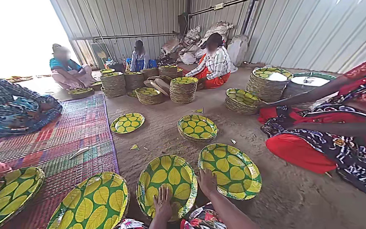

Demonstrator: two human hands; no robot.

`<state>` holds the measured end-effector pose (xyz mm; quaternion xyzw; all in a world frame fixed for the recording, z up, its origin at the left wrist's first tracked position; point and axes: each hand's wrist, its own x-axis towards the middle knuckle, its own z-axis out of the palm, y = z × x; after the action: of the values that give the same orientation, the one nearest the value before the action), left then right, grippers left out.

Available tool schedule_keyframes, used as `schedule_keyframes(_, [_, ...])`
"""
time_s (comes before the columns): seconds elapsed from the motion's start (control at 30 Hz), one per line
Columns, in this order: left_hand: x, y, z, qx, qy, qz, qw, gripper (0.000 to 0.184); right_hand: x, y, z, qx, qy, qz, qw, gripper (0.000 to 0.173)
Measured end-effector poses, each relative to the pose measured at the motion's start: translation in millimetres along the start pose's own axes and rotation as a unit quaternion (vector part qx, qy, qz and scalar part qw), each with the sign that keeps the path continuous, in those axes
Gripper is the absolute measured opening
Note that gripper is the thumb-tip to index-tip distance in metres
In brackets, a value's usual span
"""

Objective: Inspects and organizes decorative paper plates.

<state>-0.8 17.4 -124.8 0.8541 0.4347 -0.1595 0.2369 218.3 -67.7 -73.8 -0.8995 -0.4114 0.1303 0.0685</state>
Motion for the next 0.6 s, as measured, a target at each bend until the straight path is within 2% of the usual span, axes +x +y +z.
schedule_keyframes(0.07, [1, 0, -1, 0.001, -0.007, -0.001, 1.0, 0.078, 8, 8, 1, -0.009, -0.036, 0.104, 0.994, 0.057])
schedule_keyframes(0.1, [2, 0, -1, 0.003, -0.008, -0.004, 1.0, 0.078, 11, 8, 2, -0.026, -0.061, 0.131, 0.989, 0.048])
schedule_keyframes(0.13, [2, 1, -1, 0.006, -0.009, -0.006, 1.0, 0.077, 12, 6, 2, -0.044, -0.079, 0.14, 0.986, 0.041])
schedule_keyframes(0.2, [2, 0, -1, 0.008, -0.011, -0.008, 1.0, 0.077, 11, 1, 2, -0.062, -0.09, 0.138, 0.984, 0.037])
schedule_keyframes(0.33, [1, 1, -3, 0.005, -0.01, -0.009, 1.0, 0.078, 11, 9, 0, -0.02, -0.037, 0.129, 0.991, 0.041])
schedule_keyframes(0.43, [0, 3, -6, -0.023, 0.012, -0.008, 1.0, 0.076, 4, 13, -9, 0.012, 0.089, 0.059, 0.994, 0.039])
schedule_keyframes(0.47, [-2, 4, -8, -0.048, 0.056, -0.003, 0.997, 0.073, 1, 10, -11, 0.024, 0.13, 0.003, 0.991, 0.036])
schedule_keyframes(0.5, [-4, 5, -10, -0.081, 0.133, 0.008, 0.988, 0.071, -3, 7, -10, 0.038, 0.158, -0.07, 0.984, 0.032])
schedule_keyframes(0.53, [-6, 5, -10, -0.111, 0.238, 0.028, 0.965, 0.069, -9, 3, -7, 0.048, 0.151, -0.147, 0.976, 0.028])
schedule_keyframes(0.6, [0, 8, -16, -0.112, 0.453, 0.072, 0.882, 0.066, -17, -5, 1, 0.019, 0.059, -0.292, 0.954, 0.027])
